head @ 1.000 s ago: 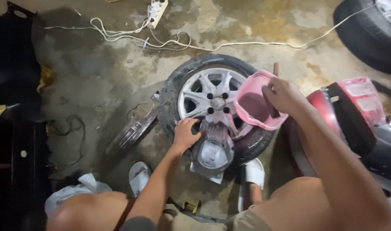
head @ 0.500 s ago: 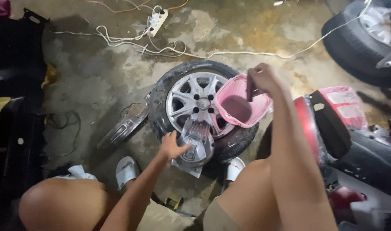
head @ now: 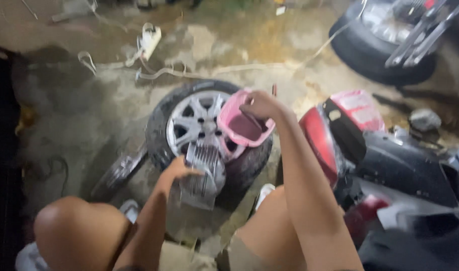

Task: The person sits on the floor and scrubs a metal cylinder with cooling fins using a small brush. They repeatedly dip the brush into a pink container of liquid and scrub the object's surface. The person also handles a car tire and a car bumper in the surrounding area.

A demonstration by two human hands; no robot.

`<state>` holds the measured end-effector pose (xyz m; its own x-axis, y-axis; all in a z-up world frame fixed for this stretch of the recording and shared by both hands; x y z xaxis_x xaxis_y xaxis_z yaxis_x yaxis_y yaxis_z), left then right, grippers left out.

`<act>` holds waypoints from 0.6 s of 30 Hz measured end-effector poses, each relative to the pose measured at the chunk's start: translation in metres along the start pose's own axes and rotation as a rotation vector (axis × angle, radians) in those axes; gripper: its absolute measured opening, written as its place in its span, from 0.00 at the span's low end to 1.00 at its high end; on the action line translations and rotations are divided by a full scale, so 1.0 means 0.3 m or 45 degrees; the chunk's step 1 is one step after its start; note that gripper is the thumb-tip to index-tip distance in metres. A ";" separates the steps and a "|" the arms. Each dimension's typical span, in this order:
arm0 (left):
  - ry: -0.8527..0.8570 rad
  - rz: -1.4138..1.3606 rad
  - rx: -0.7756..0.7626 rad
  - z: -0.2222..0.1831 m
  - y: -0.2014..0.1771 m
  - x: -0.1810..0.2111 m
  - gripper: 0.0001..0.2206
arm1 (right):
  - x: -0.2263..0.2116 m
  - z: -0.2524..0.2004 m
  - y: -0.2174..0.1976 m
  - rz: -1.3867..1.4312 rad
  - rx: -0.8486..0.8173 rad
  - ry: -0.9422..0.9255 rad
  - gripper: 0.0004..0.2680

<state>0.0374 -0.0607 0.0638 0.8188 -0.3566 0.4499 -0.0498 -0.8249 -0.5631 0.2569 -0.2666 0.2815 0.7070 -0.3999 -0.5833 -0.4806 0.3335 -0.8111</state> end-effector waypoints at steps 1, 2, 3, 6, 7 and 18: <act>0.006 0.002 0.018 0.005 -0.008 -0.008 0.41 | 0.016 0.011 -0.009 -0.001 0.013 -0.014 0.15; 0.030 -0.045 0.055 0.010 -0.020 -0.014 0.46 | 0.046 0.019 -0.015 -0.008 0.009 0.062 0.15; 0.036 -0.084 0.079 0.004 -0.023 -0.045 0.51 | 0.076 0.017 0.001 -0.001 -0.009 0.148 0.14; 0.024 -0.246 0.121 -0.104 0.011 0.016 0.48 | 0.230 0.039 0.062 -0.074 -0.034 0.196 0.19; 0.026 -0.249 0.128 -0.143 0.001 0.041 0.48 | 0.342 0.087 0.103 -0.076 -0.031 0.189 0.19; 0.301 -0.213 0.274 -0.303 -0.253 0.194 0.38 | 0.030 0.046 -0.025 1.246 0.522 0.396 0.09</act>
<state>0.0368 -0.0586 0.1956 0.6495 -0.3369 0.6817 0.2156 -0.7781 -0.5900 0.2740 -0.2611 0.2830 -0.0736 0.0137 -0.9972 -0.5118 0.8576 0.0495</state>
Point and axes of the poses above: each hand's wrist, its own z-axis towards the middle knuckle, its own y-axis out of the palm, x = y × z, the point moved 6 cm from there along z, towards the middle knuckle, and after that the axes turned 15 degrees about -y, right-handed, at the moved point
